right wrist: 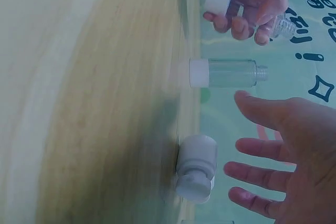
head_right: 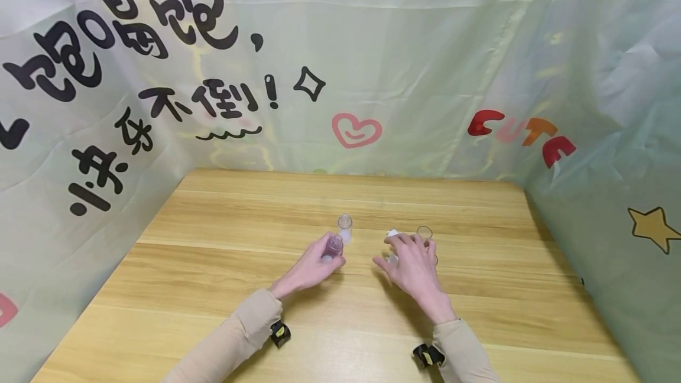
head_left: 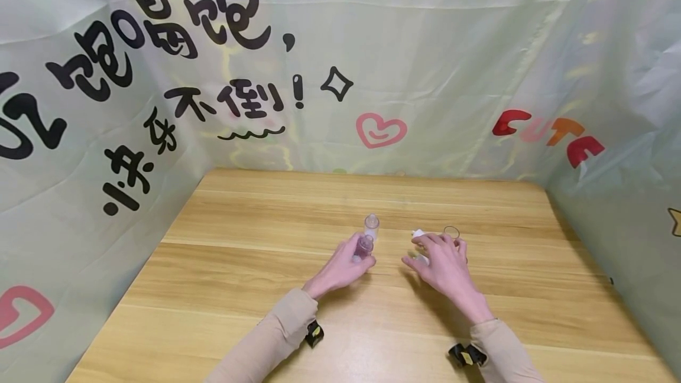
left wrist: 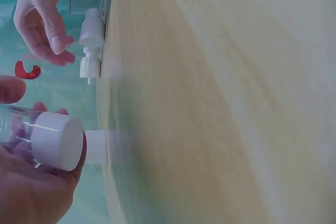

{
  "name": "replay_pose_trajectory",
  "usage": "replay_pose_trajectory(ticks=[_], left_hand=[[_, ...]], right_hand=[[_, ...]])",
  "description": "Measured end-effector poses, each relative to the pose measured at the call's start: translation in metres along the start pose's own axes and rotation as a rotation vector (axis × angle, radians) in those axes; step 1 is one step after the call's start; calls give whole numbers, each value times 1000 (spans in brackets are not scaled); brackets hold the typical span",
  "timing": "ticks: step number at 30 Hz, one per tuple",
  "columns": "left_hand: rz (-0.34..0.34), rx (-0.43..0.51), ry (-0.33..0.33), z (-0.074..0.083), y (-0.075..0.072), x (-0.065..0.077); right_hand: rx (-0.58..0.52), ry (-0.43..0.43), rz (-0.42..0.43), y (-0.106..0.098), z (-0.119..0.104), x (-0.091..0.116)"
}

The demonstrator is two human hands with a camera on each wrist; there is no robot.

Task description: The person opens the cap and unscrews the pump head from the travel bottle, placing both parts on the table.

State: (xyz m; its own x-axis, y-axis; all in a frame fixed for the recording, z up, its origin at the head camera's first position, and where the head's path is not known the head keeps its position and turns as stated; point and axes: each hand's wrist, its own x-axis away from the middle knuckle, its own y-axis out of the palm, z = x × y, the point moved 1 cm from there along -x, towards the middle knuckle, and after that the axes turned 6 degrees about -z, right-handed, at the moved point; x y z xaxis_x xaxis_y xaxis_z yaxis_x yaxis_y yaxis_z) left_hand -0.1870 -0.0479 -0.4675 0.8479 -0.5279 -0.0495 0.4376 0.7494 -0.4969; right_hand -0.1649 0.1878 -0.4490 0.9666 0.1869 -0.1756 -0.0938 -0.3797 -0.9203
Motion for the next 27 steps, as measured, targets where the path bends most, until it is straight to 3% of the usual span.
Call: replay_pose_trajectory(ticks=[7, 18, 27], left_hand=[[-51, 44, -3, 0, 2, -1], [-44, 39, 84, -1, 3, 0], [-3, 45, 58, 1, 4, 0]], right_hand=[[-42, -3, 42, 0, 0, 0], [-48, 11, 45, 0, 0, -1], [-63, 6, 49, 1, 1, 0]])
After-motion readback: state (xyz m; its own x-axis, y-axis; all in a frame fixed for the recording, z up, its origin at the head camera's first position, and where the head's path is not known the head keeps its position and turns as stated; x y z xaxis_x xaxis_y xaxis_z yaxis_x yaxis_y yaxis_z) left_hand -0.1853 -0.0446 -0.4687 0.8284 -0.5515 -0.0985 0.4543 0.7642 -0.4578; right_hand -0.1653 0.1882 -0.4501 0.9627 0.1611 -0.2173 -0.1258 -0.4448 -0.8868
